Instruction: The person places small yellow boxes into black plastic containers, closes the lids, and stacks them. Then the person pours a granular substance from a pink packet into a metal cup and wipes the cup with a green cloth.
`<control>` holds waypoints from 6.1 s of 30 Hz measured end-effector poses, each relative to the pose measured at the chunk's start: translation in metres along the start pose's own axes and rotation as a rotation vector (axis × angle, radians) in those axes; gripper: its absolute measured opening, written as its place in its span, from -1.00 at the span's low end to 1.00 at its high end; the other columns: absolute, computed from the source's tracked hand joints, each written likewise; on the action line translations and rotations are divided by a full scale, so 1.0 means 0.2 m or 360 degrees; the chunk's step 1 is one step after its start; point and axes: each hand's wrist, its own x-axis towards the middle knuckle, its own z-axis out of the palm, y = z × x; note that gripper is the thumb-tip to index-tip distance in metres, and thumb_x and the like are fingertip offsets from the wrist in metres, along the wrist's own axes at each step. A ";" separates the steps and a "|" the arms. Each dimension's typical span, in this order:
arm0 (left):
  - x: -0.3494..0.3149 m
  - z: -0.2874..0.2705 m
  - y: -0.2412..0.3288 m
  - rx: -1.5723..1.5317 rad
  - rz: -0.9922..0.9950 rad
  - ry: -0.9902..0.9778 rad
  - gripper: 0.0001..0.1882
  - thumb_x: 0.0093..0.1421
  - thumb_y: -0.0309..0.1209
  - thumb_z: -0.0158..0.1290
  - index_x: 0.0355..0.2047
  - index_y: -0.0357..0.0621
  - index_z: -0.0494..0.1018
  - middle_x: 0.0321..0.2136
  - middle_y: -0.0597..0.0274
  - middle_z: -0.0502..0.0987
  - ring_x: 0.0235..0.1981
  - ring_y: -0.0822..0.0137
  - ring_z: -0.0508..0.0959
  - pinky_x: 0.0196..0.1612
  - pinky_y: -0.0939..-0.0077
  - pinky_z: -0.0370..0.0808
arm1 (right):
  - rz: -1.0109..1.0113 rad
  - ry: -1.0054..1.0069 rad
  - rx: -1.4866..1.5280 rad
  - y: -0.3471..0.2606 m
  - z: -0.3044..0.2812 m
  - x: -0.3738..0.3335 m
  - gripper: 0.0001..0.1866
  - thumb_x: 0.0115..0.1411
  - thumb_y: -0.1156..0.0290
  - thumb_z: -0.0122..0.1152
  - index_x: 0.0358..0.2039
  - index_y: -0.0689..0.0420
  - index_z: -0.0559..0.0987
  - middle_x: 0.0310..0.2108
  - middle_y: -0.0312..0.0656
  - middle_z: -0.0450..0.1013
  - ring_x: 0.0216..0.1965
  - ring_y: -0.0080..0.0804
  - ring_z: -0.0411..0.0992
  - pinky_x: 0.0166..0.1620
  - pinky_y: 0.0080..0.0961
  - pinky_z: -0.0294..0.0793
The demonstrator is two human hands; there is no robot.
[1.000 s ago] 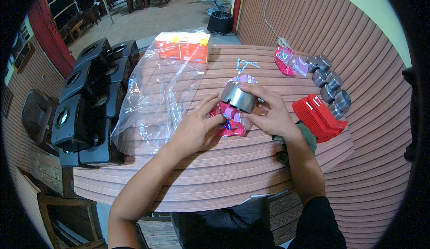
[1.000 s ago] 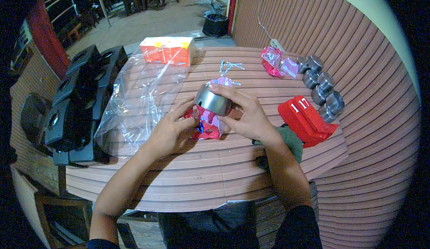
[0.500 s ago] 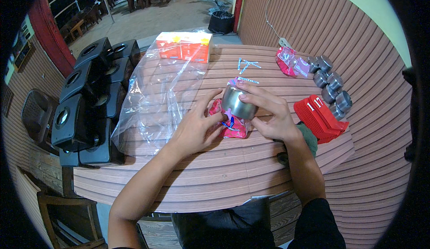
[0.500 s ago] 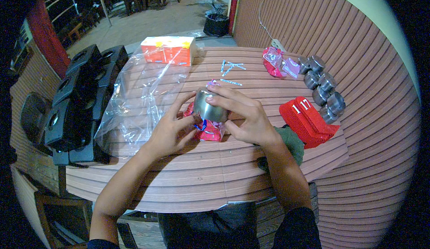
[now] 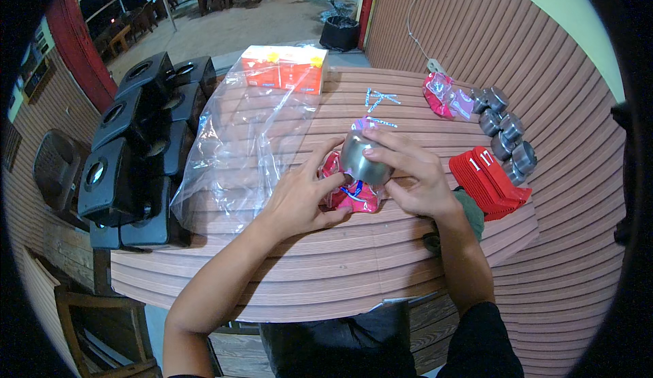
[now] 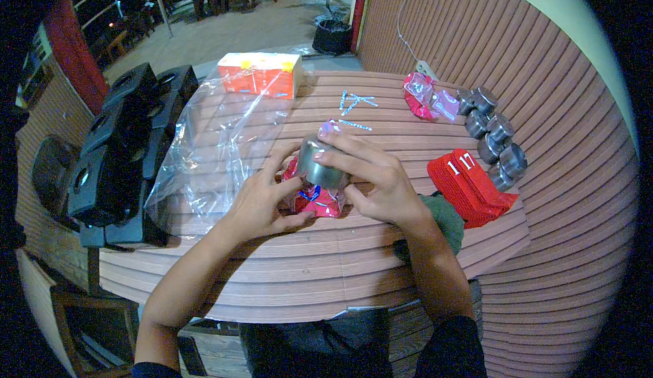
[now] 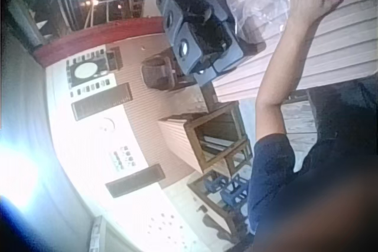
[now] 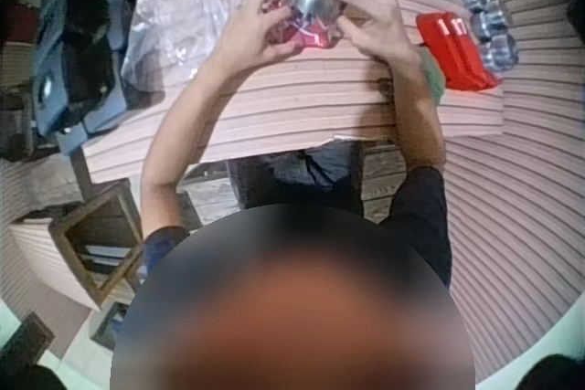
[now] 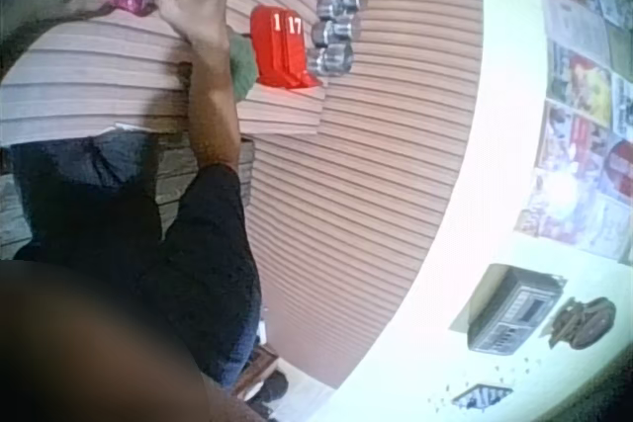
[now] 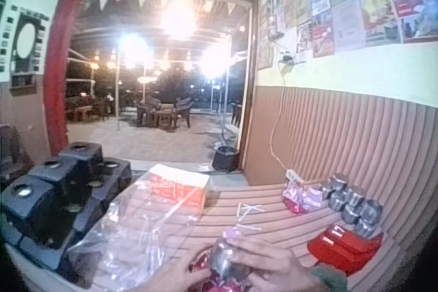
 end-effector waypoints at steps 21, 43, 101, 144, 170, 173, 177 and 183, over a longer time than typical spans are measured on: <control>0.00 0.00 0.00 0.0105 -0.0075 -0.0039 -0.32 0.03 -0.07 0.56 0.05 -0.16 0.58 0.47 -0.19 0.27 0.04 -0.24 0.72 0.03 -0.01 0.75 | 0.0093 0.0201 0.0090 -0.01 -0.01 0.00 -0.20 0.02 0.78 0.47 0.33 0.09 0.60 0.40 0.12 0.51 0.41 0.08 0.51 0.39 -0.11 0.53; 0.00 0.04 -0.02 0.0075 -0.0086 -0.0036 -0.31 0.03 -0.15 0.58 0.07 -0.22 0.56 0.48 -0.25 0.24 0.08 -0.15 0.71 0.05 0.04 0.75 | -0.0013 0.0074 -0.0017 0.03 0.03 -0.02 -0.12 0.01 0.81 0.30 0.40 -0.01 0.60 0.46 0.03 0.44 0.46 0.07 0.43 0.50 -0.10 0.43; 0.44 0.33 -0.30 -0.0521 -0.0332 -0.0269 -0.68 -0.01 -0.42 0.53 -0.19 -0.06 0.83 -0.22 0.06 0.67 -0.19 -0.01 0.73 -0.09 0.14 0.64 | 0.1214 -0.0371 -0.0758 0.36 -0.11 -0.19 -0.79 0.31 0.23 0.44 -0.22 0.12 0.78 -0.06 -0.05 0.61 -0.02 0.12 0.61 0.00 0.03 0.62; 0.52 -0.35 0.06 -0.0201 -0.0320 -0.0836 -0.66 0.24 -0.19 0.45 -0.16 -0.21 0.74 -0.30 -0.03 0.70 -0.22 -0.03 0.71 -0.13 0.11 0.60 | 0.0701 -0.1285 -0.0403 0.10 -0.32 0.31 -0.74 0.34 0.29 0.25 -0.29 0.24 0.69 -0.35 0.07 0.65 -0.23 0.13 0.65 -0.11 -0.02 0.62; 0.44 -0.07 -0.31 0.0264 -0.0471 -0.0982 -0.18 0.17 0.06 0.41 0.30 -0.20 0.54 0.08 -0.22 0.70 0.08 -0.29 0.69 0.21 -0.01 0.62 | 0.1033 -0.0405 -0.0864 0.90 0.30 0.11 -0.34 0.58 0.03 0.08 0.53 0.13 0.40 0.61 0.26 0.13 0.58 0.39 0.13 0.61 0.19 0.07; 0.45 -0.08 -0.31 0.0222 -0.0482 -0.0976 -0.20 0.14 0.03 0.45 0.25 -0.22 0.56 0.08 -0.24 0.70 0.08 -0.30 0.69 0.20 -0.02 0.62 | 0.0855 -0.0360 -0.0629 0.88 0.24 0.13 -0.56 0.49 0.35 0.14 0.30 0.19 0.63 0.41 0.19 0.44 0.42 0.25 0.39 0.45 0.03 0.40; 0.42 -0.11 -0.36 0.0200 -0.0332 -0.0899 -0.26 0.13 0.00 0.46 0.17 -0.26 0.57 0.06 -0.23 0.71 0.07 -0.30 0.69 0.17 -0.01 0.64 | 0.0726 -0.0550 -0.0851 0.81 0.19 0.13 -0.75 0.30 0.55 0.16 -0.15 0.32 0.77 0.00 0.30 0.63 0.11 0.21 0.63 0.17 -0.04 0.64; 0.47 -0.15 -0.33 0.0113 -0.0434 -0.1008 -0.31 0.20 -0.08 0.45 0.25 -0.17 0.60 -0.03 -0.20 0.73 0.02 -0.28 0.70 0.13 0.03 0.64 | 0.0755 -0.0774 -0.0872 0.64 0.10 0.18 -0.75 0.17 0.61 0.26 -0.20 0.25 0.83 -0.21 0.11 0.71 -0.10 0.12 0.68 0.03 -0.09 0.68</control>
